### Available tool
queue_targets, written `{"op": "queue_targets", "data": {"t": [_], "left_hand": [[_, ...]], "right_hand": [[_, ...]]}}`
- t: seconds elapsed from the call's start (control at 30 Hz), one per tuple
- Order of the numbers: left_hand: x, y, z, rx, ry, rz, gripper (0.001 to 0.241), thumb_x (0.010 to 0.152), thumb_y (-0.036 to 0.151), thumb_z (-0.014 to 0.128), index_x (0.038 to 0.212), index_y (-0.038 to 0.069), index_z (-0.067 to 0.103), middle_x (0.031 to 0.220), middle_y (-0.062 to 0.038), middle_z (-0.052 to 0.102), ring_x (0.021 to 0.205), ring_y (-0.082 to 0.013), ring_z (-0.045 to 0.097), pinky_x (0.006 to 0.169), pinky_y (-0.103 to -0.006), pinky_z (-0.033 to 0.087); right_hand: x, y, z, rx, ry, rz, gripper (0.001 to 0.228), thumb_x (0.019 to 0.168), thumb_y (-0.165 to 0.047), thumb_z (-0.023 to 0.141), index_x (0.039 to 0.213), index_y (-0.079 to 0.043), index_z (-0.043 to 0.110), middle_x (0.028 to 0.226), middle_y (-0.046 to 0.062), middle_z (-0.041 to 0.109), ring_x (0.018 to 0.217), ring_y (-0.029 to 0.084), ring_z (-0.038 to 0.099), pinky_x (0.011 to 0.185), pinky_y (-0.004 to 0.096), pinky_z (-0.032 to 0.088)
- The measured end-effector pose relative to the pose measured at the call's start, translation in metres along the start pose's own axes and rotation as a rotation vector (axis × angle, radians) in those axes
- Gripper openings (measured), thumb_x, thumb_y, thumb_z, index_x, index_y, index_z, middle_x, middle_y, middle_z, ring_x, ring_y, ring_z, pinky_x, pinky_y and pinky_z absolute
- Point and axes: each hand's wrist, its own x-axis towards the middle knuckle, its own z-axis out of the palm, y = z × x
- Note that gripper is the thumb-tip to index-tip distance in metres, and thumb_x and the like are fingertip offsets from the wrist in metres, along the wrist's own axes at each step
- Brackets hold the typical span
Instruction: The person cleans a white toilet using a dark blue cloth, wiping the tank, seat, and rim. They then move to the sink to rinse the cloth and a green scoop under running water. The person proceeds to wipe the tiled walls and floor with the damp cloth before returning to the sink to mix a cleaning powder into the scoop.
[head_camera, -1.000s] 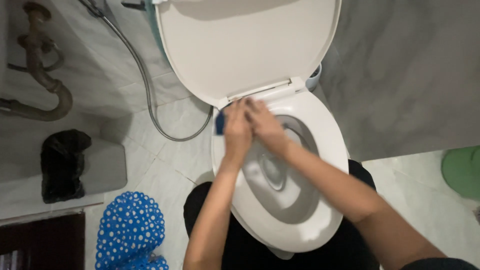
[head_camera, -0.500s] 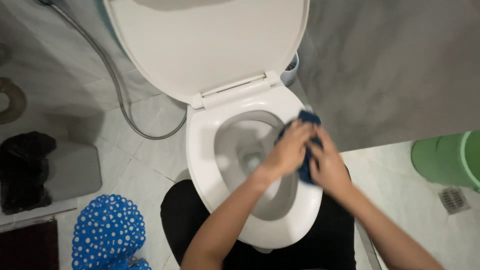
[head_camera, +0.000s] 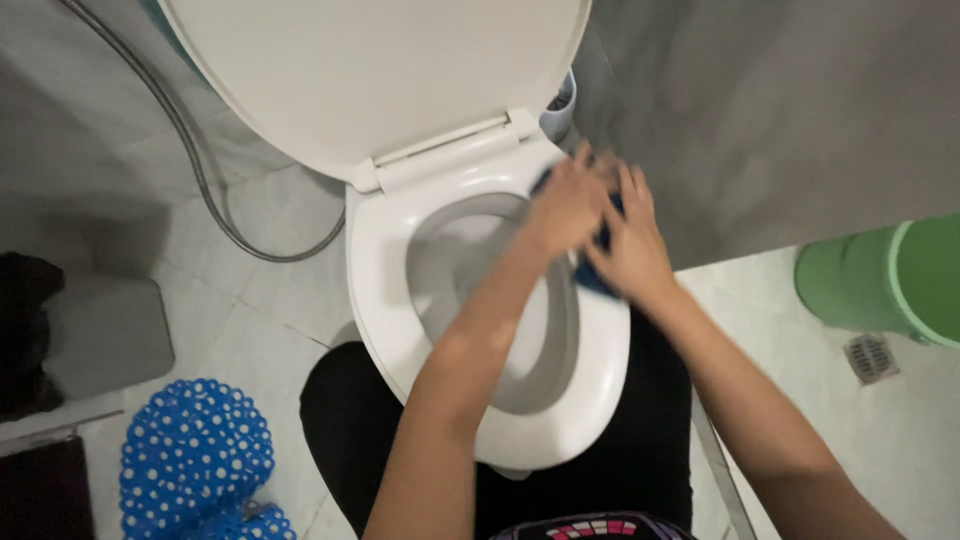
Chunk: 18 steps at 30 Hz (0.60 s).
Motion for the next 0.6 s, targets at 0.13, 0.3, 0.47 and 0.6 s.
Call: {"op": "queue_targets", "data": {"t": [0.13, 0.3, 0.47, 0.6], "left_hand": [[0.007, -0.028, 0.014, 0.043, 0.200, 0.068, 0.034, 0.094, 0.028, 0.049, 0.116, 0.011, 0.069, 0.139, -0.016, 0.061, 0.141, -0.0448, 0.041, 0.114, -0.0622, 0.031], [-0.067, 0.043, -0.001, -0.414, 0.085, 0.094, 0.050, 0.098, 0.038, 0.046, 0.127, 0.003, 0.065, 0.148, -0.013, 0.052, 0.147, -0.0457, 0.031, 0.119, -0.0536, 0.027], [-0.184, 0.102, -0.032, -0.678, -0.069, 0.109, 0.052, 0.104, 0.032, 0.039, 0.145, 0.001, 0.043, 0.154, -0.022, 0.042, 0.141, -0.0481, 0.035, 0.117, -0.0599, 0.031], [-0.266, 0.117, -0.050, -0.646, -0.089, 0.025, 0.057, 0.102, 0.030, 0.045, 0.147, -0.007, 0.042, 0.161, -0.022, 0.035, 0.152, -0.0433, 0.027, 0.120, -0.0522, 0.025]], "right_hand": [[0.015, 0.003, 0.002, 0.085, -0.037, 0.029, 0.057, 0.094, -0.024, 0.067, 0.141, 0.007, 0.056, 0.164, 0.030, 0.022, 0.152, 0.051, 0.015, 0.120, 0.054, 0.028], [-0.061, -0.064, -0.043, 0.052, -0.017, -0.111, 0.050, 0.091, -0.009, 0.066, 0.134, 0.014, 0.055, 0.160, 0.039, 0.020, 0.150, 0.057, 0.026, 0.122, 0.057, 0.031], [-0.179, -0.066, -0.042, 0.111, -0.197, -0.193, 0.064, 0.084, -0.015, 0.071, 0.142, 0.001, 0.050, 0.167, 0.031, 0.008, 0.154, 0.056, 0.012, 0.127, 0.063, 0.019], [-0.220, -0.068, -0.019, 0.197, -0.222, -0.498, 0.043, 0.082, -0.021, 0.080, 0.119, -0.005, 0.067, 0.152, 0.027, 0.044, 0.139, 0.044, 0.048, 0.118, 0.064, 0.034]]}}
